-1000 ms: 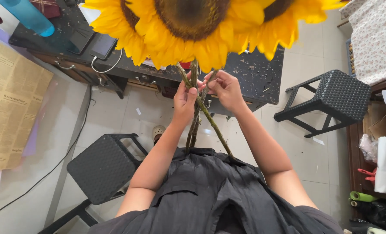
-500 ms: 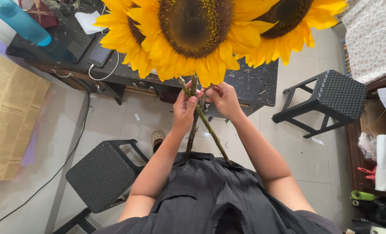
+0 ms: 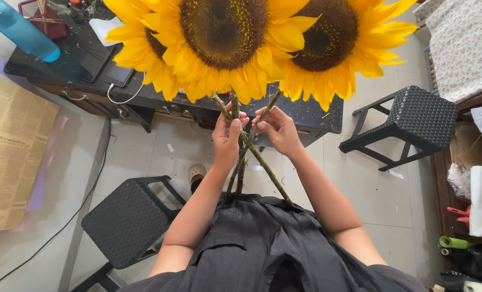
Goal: The person holds and arranges a bunch of sunflowers, adjusting their stems and positioning the flower heads. They manipulate the stems with both hands, occasionally separating and recombining the flowers to form a cohesive bunch.
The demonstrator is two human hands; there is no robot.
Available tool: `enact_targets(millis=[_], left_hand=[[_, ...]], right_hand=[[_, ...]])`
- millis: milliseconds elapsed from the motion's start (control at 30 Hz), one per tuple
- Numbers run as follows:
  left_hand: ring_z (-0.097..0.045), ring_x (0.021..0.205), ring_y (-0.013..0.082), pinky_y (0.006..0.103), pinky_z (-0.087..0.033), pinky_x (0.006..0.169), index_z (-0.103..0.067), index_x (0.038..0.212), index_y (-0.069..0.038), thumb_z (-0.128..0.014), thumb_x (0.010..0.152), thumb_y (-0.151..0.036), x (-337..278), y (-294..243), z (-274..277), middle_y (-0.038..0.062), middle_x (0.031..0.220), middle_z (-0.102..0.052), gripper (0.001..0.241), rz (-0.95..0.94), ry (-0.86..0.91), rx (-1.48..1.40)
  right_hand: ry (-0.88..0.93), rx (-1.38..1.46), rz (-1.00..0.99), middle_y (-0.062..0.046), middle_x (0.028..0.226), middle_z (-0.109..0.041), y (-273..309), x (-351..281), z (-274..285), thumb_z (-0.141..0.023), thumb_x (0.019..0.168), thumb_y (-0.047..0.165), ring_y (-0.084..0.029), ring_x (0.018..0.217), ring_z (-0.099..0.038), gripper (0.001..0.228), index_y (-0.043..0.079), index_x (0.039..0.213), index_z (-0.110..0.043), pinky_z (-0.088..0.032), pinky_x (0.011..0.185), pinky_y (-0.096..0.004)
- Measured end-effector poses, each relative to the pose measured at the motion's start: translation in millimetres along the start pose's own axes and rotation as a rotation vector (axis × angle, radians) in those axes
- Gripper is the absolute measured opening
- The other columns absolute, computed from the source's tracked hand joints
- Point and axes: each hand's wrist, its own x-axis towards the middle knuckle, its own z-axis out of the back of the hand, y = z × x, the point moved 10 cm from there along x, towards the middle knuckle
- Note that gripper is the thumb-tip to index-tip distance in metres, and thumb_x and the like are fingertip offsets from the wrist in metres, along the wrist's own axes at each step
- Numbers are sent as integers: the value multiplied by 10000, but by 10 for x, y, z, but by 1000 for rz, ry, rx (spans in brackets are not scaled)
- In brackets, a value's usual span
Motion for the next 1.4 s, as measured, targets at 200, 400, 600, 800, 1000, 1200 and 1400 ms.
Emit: enact_targets(millis=[200,400,600,800,1000,1200,1400], left_hand=[[-696,970,175,326,-633,839,-523,1404,2,-573,1037,-51,29,-56,-43,202,1137,-705,374,6,-100,92],[-728,1002,180,296,-640,817,-526,1370,-3,-605,1023,-42,109,-186,-265,209,1183,-723,358,-2,-91,70],[-708,1106,227,318,-605,888,-494,1301,-46,-581,1041,-54,153,-42,-327,207,1242,-701,274,-8,2,50],[-681,1189,265,342,-571,949,-446,1282,-90,-537,1067,-73,218,-110,-220,194,1310,-671,234,-47,46,132],[-683,1179,271,324,-610,910,-490,1249,-85,-566,1035,1,374,-62,-106,108,1285,-645,243,-121,-54,74],[-710,1114,273,287,-636,855,-520,1239,-57,-606,1018,1,667,-367,155,95,1232,-642,244,-157,-148,83],[-738,1023,317,334,-666,742,-508,1194,-55,-652,999,-42,992,-753,571,104,1162,-616,243,-247,-211,201]], right_hand=[[46,61,21,-146,1041,-698,-110,31,-40,-632,1002,58,-172,899,-706,275,8,1261,-551,-644,767,-325],[-57,53,24,-149,1008,-690,-129,65,-2,-595,1000,0,-186,879,-716,223,-17,1221,-569,-643,744,-329],[-328,94,-46,-83,963,-664,-81,106,260,-555,1009,17,-151,843,-690,180,26,1187,-582,-630,680,-267],[-599,230,-139,9,980,-599,-182,200,1067,-468,1050,36,-111,848,-651,211,109,1241,-520,-636,726,-230],[-745,562,-340,29,973,-624,-1022,320,1627,-506,1070,153,-137,891,-677,163,173,1230,-532,-669,832,-284],[-886,716,-420,-7,1002,-675,-1955,311,2214,-555,1042,166,-182,940,-679,176,154,1217,-566,-678,893,-362],[-1068,765,-369,-27,973,-706,-2032,263,2780,-613,1016,184,-198,916,-702,129,172,1142,-634,-697,886,-401]])
